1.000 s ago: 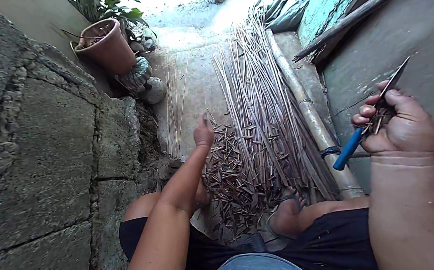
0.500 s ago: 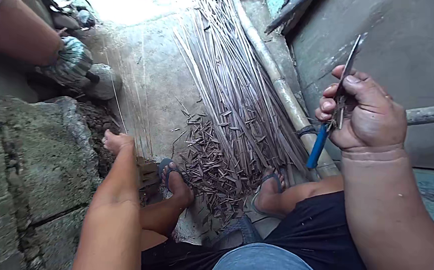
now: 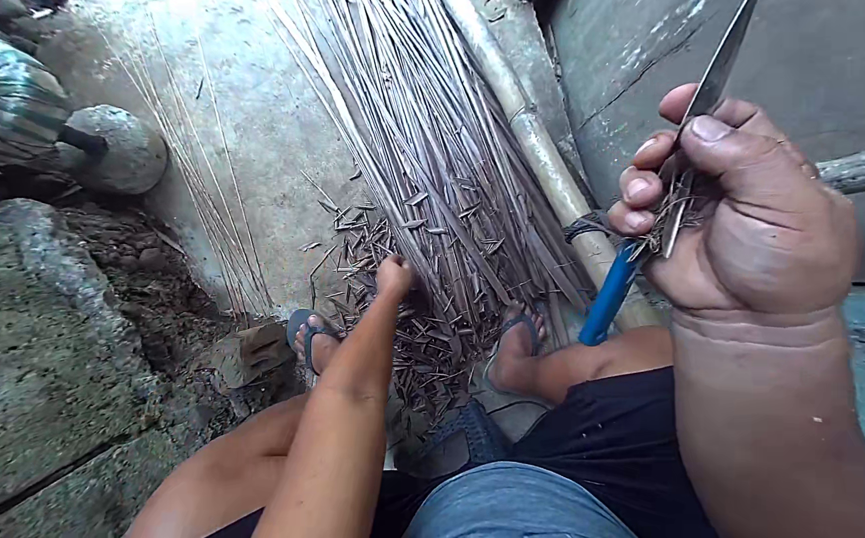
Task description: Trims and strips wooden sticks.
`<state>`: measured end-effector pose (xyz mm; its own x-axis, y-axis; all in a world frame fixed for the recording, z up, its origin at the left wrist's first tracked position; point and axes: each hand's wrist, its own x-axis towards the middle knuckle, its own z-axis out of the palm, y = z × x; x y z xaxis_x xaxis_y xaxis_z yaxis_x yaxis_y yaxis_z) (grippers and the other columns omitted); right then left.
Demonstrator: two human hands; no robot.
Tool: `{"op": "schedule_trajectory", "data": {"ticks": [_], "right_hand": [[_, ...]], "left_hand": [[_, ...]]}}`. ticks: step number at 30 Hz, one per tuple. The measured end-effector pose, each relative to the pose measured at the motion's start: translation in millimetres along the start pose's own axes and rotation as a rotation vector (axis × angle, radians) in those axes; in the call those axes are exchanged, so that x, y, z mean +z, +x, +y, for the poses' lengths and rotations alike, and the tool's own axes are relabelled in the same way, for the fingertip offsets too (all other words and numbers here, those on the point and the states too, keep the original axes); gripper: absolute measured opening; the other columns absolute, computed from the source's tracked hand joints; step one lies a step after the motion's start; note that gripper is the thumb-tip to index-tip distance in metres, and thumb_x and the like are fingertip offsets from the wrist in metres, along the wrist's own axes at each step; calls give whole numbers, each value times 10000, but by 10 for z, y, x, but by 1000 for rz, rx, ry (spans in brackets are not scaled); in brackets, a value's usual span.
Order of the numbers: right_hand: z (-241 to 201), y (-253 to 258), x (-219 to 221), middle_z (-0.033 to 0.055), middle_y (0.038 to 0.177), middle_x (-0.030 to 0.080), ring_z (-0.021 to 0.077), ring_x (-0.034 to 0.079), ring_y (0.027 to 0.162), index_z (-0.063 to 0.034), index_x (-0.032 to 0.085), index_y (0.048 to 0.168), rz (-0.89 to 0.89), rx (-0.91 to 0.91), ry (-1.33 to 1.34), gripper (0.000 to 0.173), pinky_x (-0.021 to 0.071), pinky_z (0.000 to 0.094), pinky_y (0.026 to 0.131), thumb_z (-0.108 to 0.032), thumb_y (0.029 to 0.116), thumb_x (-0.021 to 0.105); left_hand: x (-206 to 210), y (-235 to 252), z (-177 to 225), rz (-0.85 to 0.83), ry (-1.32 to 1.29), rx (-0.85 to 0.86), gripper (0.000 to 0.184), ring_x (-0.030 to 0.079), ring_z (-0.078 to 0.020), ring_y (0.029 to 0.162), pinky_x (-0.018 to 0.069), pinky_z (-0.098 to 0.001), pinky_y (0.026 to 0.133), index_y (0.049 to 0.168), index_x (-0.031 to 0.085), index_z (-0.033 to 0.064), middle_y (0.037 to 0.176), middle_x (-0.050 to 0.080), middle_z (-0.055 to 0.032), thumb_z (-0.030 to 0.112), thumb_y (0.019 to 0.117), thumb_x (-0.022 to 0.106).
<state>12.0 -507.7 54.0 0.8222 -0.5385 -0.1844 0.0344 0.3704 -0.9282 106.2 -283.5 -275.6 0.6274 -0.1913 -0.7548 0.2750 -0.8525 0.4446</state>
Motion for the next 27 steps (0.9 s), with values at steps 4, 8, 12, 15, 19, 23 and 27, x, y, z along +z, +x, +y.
{"op": "schedule_trajectory", "data": {"ticks": [4,8,12,15,19,23,27], "right_hand": [[-58,-22,-71,30,917,640,94,636,629,-106,579,1250,23,-9,74,320,570,221,525,-185,1125,295],[-121,-20,-157,44,921,643,102,645,635,-86,569,1254,12,-40,126,338,576,227,518,-173,1122,270],[-213,-1,-274,31,904,633,89,637,628,-94,557,1250,51,-80,145,382,565,203,518,-196,1127,210],[-244,-9,-280,30,867,633,90,638,599,-86,541,1253,79,-114,164,404,567,205,498,-196,1128,173],[-222,13,-284,19,833,632,82,613,557,-99,551,1257,92,-98,130,403,552,209,469,-201,1122,185],[-191,39,-352,35,836,641,97,623,550,-92,561,1239,87,-58,156,354,562,224,468,-197,1108,250],[-160,47,-406,50,833,647,108,641,576,-78,582,1226,49,-52,231,302,577,230,497,-181,1104,325]], "left_hand": [[527,0,373,-85,-22,148,354,642,-356,1203,485,-597,1031,1330,623,57,1273,677,-191,243,1049,517],[841,131,699,-131,-90,223,567,594,-380,1268,472,-591,1055,1563,404,131,1454,548,-221,250,1032,562],[958,149,1034,-134,18,296,487,575,-392,1282,470,-591,1054,1493,503,93,1446,546,-228,246,1032,543],[1040,222,1250,-207,23,369,442,557,-352,1320,447,-559,1094,1463,543,80,1497,515,-195,210,1044,496],[1232,377,1490,-265,-126,272,629,466,-385,1417,397,-592,1139,1623,287,154,1585,406,-218,248,1046,521],[1339,482,1660,-300,-2,178,652,447,-446,1403,409,-626,1103,1609,341,174,1575,376,-280,325,1021,578],[1400,540,1693,-275,89,157,669,440,-417,1408,427,-589,1103,1584,406,189,1619,303,-245,327,974,643]]}}
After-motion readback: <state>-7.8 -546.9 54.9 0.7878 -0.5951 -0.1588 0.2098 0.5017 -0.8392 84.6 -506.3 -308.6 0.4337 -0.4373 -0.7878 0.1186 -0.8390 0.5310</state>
